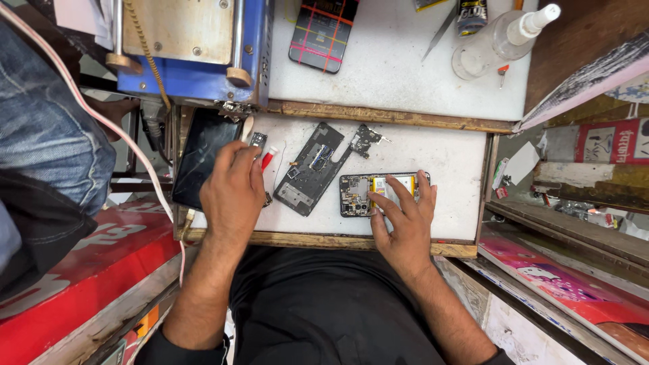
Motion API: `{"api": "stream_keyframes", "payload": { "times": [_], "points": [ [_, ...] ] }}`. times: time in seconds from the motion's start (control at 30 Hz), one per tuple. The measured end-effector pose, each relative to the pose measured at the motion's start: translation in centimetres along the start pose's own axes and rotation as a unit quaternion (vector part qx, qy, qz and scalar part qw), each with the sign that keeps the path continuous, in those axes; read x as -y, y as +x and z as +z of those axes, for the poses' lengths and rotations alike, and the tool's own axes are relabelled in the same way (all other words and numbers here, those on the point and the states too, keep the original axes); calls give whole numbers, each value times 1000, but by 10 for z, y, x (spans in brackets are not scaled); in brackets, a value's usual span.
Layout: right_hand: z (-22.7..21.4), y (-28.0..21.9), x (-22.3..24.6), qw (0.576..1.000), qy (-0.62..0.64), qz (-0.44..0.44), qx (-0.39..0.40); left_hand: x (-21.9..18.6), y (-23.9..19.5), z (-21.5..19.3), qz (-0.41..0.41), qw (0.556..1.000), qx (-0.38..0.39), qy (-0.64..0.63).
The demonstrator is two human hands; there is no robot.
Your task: The person disassembles a smartphone, removes the motherboard, and uses a red-handled tool to scrape or clean components on the board. They handle the battery, frame, and other internal parts while working at a cluttered repair bench.
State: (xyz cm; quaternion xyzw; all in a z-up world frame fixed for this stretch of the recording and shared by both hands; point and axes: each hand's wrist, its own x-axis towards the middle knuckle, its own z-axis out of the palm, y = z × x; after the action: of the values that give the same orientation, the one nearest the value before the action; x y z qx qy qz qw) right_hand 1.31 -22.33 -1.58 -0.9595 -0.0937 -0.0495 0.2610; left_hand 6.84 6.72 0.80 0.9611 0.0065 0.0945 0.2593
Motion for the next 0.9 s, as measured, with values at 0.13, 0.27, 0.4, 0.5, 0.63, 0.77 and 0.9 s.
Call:
{"api": "stream_keyframes", "payload": {
  "times": [0.13, 0.27, 0.4, 0.5, 0.63, 0.77, 0.9],
  "points": [
    [-8, 13, 6, 1000, -14, 4, 3, 2, -9, 4, -22, 999, 34, 22],
    [-13, 46, 6, 1000, -22, -4, 9, 5, -15, 5, -2, 998, 42, 41],
    [-9, 83, 9, 998, -45, -30, 21, 3, -20, -3, -5, 1000, 22, 13],
    [-6, 98, 15, 997, -62, -43, 27, 1, -26, -11, -9, 1000, 1, -20],
    [-8, 100, 16, 998, -49, -13, 29, -2, -37, -19, -42, 995, 11, -88],
    [-22, 78, 22, 999, 9, -39, -33, -17, -48, -18, -7, 983, 3, -185],
    [-27, 35, 46, 999, 50, -8, 5, -42, -61, 4, -82, 932, 142, -322]
  ]
}}
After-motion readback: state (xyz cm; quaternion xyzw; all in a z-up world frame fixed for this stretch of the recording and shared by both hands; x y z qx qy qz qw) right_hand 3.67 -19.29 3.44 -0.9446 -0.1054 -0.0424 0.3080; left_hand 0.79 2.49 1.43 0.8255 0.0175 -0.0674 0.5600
